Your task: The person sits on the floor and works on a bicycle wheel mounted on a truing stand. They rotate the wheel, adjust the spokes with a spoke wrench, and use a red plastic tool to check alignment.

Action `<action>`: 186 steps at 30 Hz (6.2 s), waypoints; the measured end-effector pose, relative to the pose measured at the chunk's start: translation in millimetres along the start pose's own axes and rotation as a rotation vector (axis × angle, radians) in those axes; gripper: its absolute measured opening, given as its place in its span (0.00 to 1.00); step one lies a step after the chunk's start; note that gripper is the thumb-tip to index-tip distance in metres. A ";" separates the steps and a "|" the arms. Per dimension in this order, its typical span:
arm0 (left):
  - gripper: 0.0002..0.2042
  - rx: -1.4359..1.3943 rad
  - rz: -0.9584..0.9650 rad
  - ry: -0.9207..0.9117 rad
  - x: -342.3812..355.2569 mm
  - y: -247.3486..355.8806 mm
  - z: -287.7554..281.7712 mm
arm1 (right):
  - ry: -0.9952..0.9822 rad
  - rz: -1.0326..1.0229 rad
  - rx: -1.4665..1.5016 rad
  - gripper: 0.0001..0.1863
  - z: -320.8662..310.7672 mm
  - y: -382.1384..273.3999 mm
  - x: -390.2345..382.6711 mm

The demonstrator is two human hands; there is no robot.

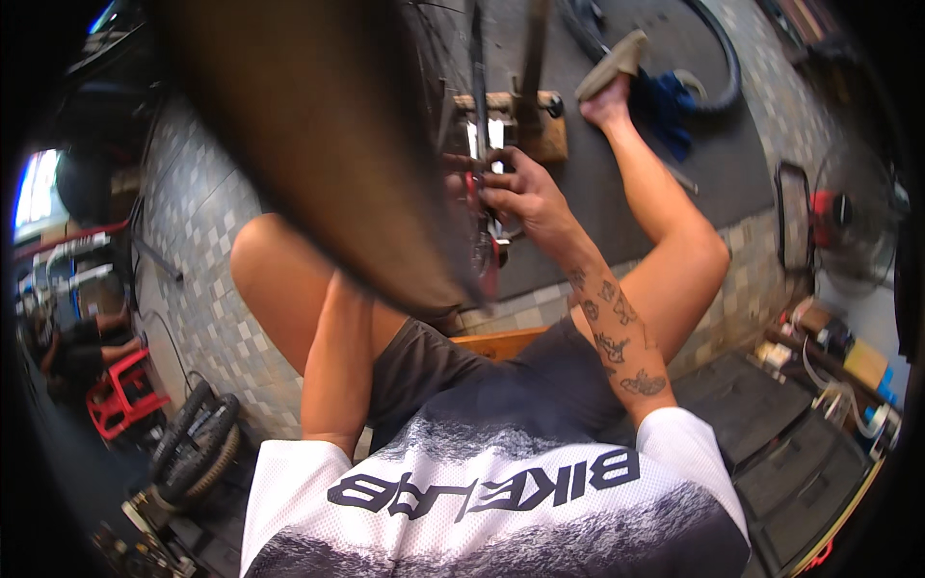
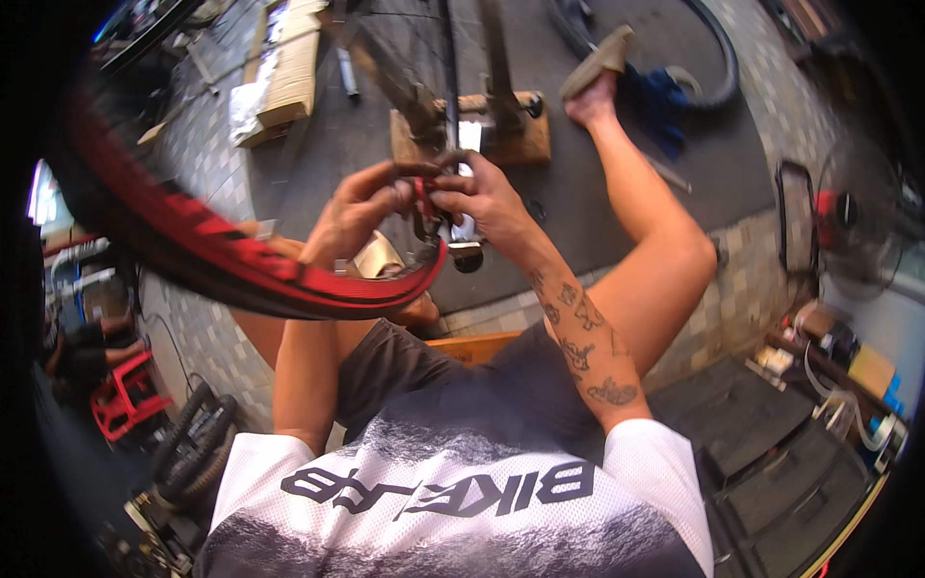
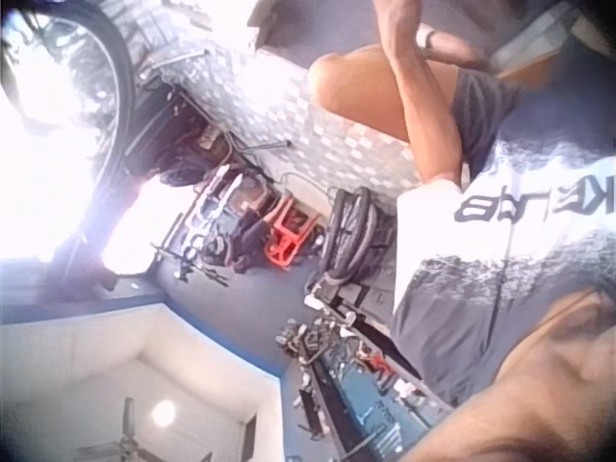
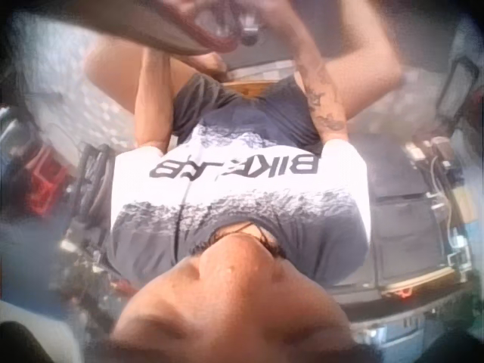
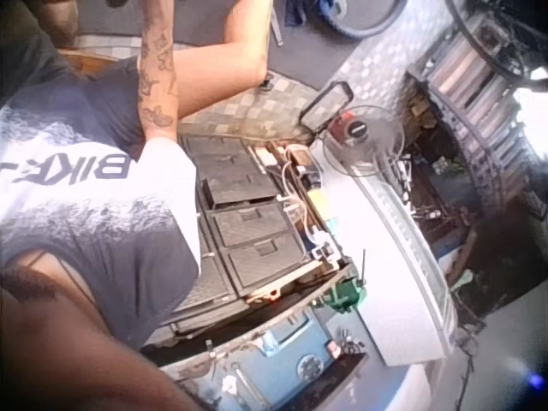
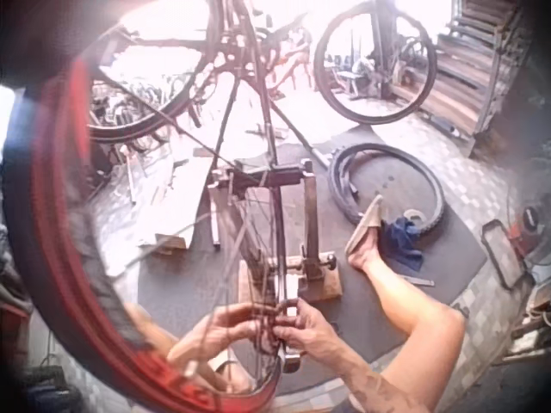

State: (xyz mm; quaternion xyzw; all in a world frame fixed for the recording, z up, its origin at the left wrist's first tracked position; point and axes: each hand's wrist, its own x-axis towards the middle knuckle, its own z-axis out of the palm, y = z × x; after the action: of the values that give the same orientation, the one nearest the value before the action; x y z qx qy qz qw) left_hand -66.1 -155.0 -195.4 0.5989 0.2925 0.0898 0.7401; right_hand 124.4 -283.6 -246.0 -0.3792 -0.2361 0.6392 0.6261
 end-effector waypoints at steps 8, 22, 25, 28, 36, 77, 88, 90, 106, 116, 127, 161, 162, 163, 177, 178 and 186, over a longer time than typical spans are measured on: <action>0.16 -0.012 0.082 0.027 5.5 11.3 11.6 | -0.032 -0.016 -0.296 0.25 -2.4 -13.9 -3.2; 0.24 -0.022 0.155 0.185 -8.8 38.2 22.1 | 0.349 -0.228 -0.496 0.08 12.9 -17.0 -9.5; 0.26 -0.012 0.134 0.150 2.5 29.4 23.2 | 0.440 -0.320 -0.132 0.09 19.6 -21.1 -7.6; 0.28 -0.073 0.113 0.094 15.6 15.7 17.4 | 0.326 -0.194 -0.236 0.11 24.5 -23.3 -13.6; 0.29 -0.092 0.133 0.104 22.7 3.5 10.2 | 0.305 -0.098 -0.481 0.12 26.3 -16.4 -18.9; 0.36 -0.231 0.014 0.109 5.8 22.6 29.7 | 0.363 -0.142 -0.438 0.11 40.5 -26.3 -39.2; 0.30 -0.168 0.121 0.264 22.8 -10.8 22.0 | 0.161 -0.099 -0.273 0.24 26.4 -16.4 -27.7; 0.27 -0.135 0.043 0.228 22.3 -13.4 17.0 | 0.148 -0.112 -0.291 0.26 24.7 -14.8 -26.2; 0.11 0.045 0.150 0.213 11.7 -0.8 36.0 | 0.122 -0.105 -0.241 0.22 23.1 -15.3 -20.7; 0.30 0.017 0.235 0.201 14.6 12.3 24.0 | 0.486 -0.413 0.007 0.14 34.4 -1.4 -17.4; 0.29 0.056 0.219 0.272 20.8 16.9 32.3 | 0.294 -0.235 -0.295 0.15 35.0 -14.2 -37.3; 0.20 -0.064 0.027 0.281 11.7 13.3 30.2 | 0.319 -0.071 -0.517 0.11 25.3 -32.2 -12.4; 0.23 -0.085 -0.037 0.292 14.7 13.4 28.4 | 0.404 -0.063 -0.594 0.11 24.9 -34.9 -6.9; 0.27 -0.180 -0.022 0.231 15.2 13.7 26.0 | 0.431 -0.099 -0.383 0.12 25.4 -36.1 -3.8; 0.37 -0.230 0.094 0.061 10.4 18.1 23.4 | 0.201 -0.116 -0.338 0.12 22.1 -9.0 -28.5; 0.36 -0.226 0.104 0.081 10.9 13.9 23.2 | 0.211 -0.089 -0.334 0.13 21.6 -8.9 -26.9; 0.24 -0.141 0.009 0.077 15.5 -14.0 6.4 | 0.097 -0.004 -0.142 0.27 17.1 -13.9 -19.1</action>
State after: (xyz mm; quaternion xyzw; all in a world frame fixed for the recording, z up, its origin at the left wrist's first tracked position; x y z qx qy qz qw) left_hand -53.1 -156.6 -212.9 0.5426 0.3109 0.1364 0.7684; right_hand 118.4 -297.9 -221.3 -0.4526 -0.2513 0.6004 0.6095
